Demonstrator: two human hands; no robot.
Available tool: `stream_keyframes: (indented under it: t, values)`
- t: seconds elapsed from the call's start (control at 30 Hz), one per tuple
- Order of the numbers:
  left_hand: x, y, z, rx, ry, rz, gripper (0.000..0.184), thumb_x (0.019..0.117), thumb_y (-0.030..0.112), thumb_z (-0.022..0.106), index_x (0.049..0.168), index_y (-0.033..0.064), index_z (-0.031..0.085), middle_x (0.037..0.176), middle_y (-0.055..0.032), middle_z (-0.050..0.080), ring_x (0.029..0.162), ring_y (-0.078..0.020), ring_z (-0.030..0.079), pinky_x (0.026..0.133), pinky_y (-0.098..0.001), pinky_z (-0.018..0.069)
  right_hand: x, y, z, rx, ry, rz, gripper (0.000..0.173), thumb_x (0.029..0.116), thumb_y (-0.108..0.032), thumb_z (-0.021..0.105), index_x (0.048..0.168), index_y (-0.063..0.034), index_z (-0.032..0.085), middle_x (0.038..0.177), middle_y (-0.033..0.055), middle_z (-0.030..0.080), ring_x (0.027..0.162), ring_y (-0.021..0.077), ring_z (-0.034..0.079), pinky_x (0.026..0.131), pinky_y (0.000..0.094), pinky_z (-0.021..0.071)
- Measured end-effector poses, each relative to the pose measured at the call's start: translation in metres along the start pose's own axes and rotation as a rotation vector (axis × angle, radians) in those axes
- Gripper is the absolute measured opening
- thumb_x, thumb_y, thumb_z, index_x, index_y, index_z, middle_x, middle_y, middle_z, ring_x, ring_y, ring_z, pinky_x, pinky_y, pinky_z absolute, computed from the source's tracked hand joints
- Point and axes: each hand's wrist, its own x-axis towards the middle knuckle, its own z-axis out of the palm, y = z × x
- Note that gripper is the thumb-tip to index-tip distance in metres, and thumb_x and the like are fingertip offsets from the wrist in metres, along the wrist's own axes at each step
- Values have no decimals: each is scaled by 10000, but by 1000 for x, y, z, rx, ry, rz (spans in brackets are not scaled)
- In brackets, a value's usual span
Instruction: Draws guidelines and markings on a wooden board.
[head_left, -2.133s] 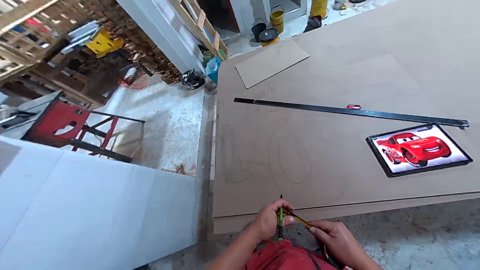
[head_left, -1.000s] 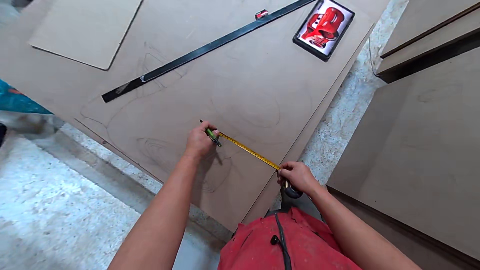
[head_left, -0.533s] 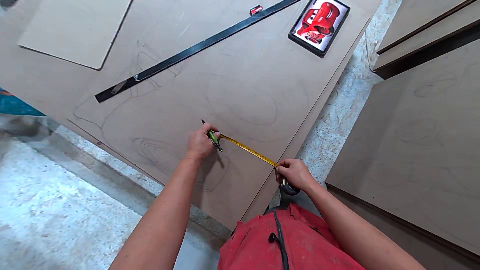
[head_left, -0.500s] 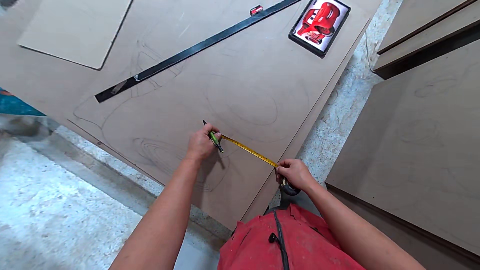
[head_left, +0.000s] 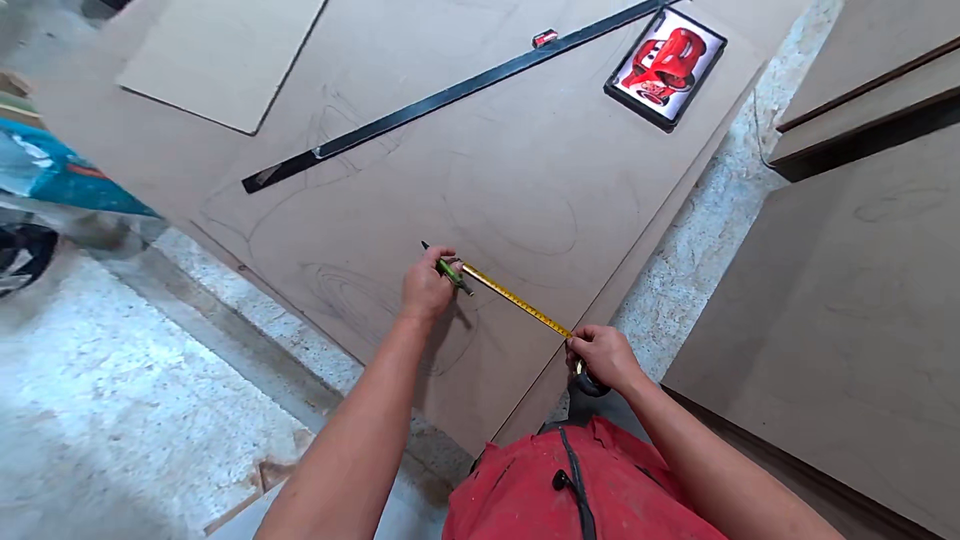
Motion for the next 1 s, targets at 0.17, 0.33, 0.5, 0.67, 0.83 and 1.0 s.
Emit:
stream_keyframes:
  t: [0.17, 0.33, 0.5, 0.67, 0.83, 1.0]
  values:
    - [-88, -22, 11, -70, 156, 23, 347, 1039, 211, 601, 1375, 125, 600, 1090, -100, 724, 893, -235, 718, 817, -503, 608, -2, -7, -2, -45, 9, 12, 207, 1000, -351, 627, 909, -245, 779, 789, -85, 755, 756, 103, 721, 750, 446, 599]
    - [-160, -53, 48, -40, 216, 250, 343, 1022, 309, 598, 1313, 144, 672, 1277, 3, 707, 1177, -138, 672, 1021, -419, 566, 1, -5, 0, -70, 13, -4, 215, 1007, -362, 624, 928, -236, 779, 813, -80, 760, 772, 105, 723, 762, 450, 600]
    - [-166, -41, 67, 36, 133, 398, 341, 1042, 351, 571, 1301, 159, 684, 1423, 10, 638, 1188, -164, 667, 1000, -406, 551, 2, -3, 2, -54, 22, -9, 210, 1007, -351, 626, 945, -222, 781, 812, -66, 761, 763, 114, 725, 752, 439, 605]
    - [-133, -18, 81, 132, 54, 581, 361, 1043, 332, 564, 1311, 119, 678, 1527, -43, 546, 1333, -205, 582, 1078, -424, 504, -3, -9, 3, -63, 46, 11, 197, 1009, -331, 638, 938, -208, 774, 797, -53, 757, 735, 125, 721, 721, 440, 603]
    - [-114, -12, 97, 229, 40, 665, 383, 1060, 312, 520, 1368, 128, 655, 1610, -51, 448, 1530, -181, 339, 1266, -440, 287, -2, -9, 0, -49, 18, -5, 201, 1013, -325, 637, 933, -197, 769, 793, -59, 760, 719, 113, 720, 712, 410, 605]
    - [-115, -14, 105, 294, 26, 660, 396, 1063, 295, 492, 1388, 127, 644, 1631, -41, 420, 1552, -176, 290, 1291, -436, 228, -3, -8, 0, -41, 17, 9, 198, 1018, -323, 628, 934, -217, 772, 800, -76, 764, 733, 98, 725, 721, 409, 611]
